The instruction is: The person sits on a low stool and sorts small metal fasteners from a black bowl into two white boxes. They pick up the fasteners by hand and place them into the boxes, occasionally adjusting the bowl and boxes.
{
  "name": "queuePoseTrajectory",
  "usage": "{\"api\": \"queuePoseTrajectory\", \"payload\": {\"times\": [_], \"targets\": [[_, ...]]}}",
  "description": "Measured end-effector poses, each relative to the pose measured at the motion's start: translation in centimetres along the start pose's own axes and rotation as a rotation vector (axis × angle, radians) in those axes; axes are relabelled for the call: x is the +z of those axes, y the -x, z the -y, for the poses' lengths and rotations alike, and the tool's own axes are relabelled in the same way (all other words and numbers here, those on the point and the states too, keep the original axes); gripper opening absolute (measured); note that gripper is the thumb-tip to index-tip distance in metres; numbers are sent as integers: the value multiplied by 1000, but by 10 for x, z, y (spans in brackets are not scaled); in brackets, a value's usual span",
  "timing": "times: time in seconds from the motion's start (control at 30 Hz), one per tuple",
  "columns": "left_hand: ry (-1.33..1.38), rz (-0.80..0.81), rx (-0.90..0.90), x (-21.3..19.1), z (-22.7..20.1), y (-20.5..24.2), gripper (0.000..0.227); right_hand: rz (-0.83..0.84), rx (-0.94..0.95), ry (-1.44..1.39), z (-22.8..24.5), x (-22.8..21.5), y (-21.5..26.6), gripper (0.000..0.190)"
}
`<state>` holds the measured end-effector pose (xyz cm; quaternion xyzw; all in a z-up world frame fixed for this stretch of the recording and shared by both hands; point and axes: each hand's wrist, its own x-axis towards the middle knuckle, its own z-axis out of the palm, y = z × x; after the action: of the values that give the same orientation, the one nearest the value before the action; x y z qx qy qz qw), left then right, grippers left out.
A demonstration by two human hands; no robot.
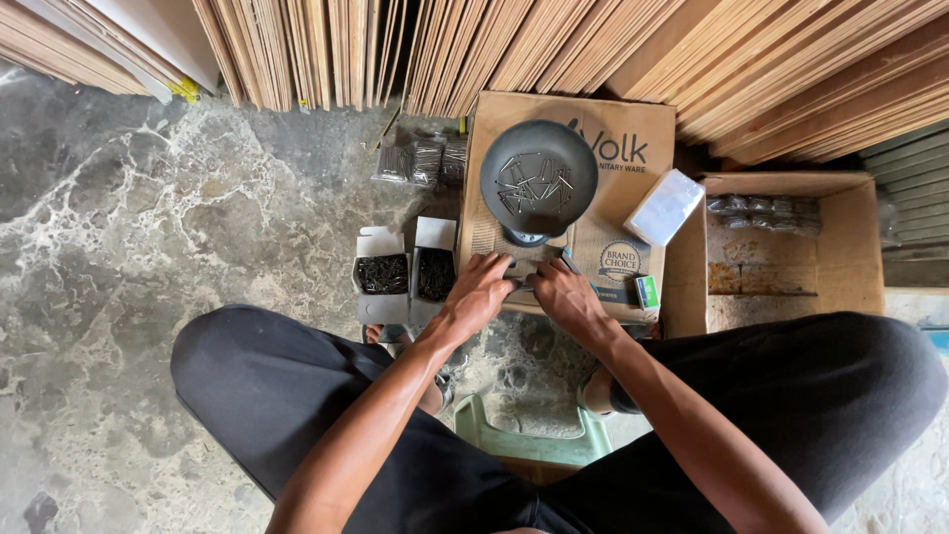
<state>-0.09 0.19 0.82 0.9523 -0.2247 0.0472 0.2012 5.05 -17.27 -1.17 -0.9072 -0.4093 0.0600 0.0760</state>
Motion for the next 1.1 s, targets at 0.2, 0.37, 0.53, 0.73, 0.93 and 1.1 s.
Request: {"api": "queuePoseTrajectory", "payload": {"times": [0.2,0.37,0.53,0.73,0.93,1.1], "targets": [[1,-7,12,-1,1,2,16,9,-5,-9,4,-10,1,16],[8,-29,33,-2,1,1,16,31,8,-32,5,-16,1,17],[-31,-20,31,6,3,3,14,47,-2,-39,5,-10,1,19],[-44,-29,28,-2,-1,2,14,55,4,-35,4,-9,0,19],[-28,7,26,3,6,6,15,177,81,-29,9,-37,2,17],[25,72,36,-13,6,5,19,300,145,-141,-12,9,4,32]]}}
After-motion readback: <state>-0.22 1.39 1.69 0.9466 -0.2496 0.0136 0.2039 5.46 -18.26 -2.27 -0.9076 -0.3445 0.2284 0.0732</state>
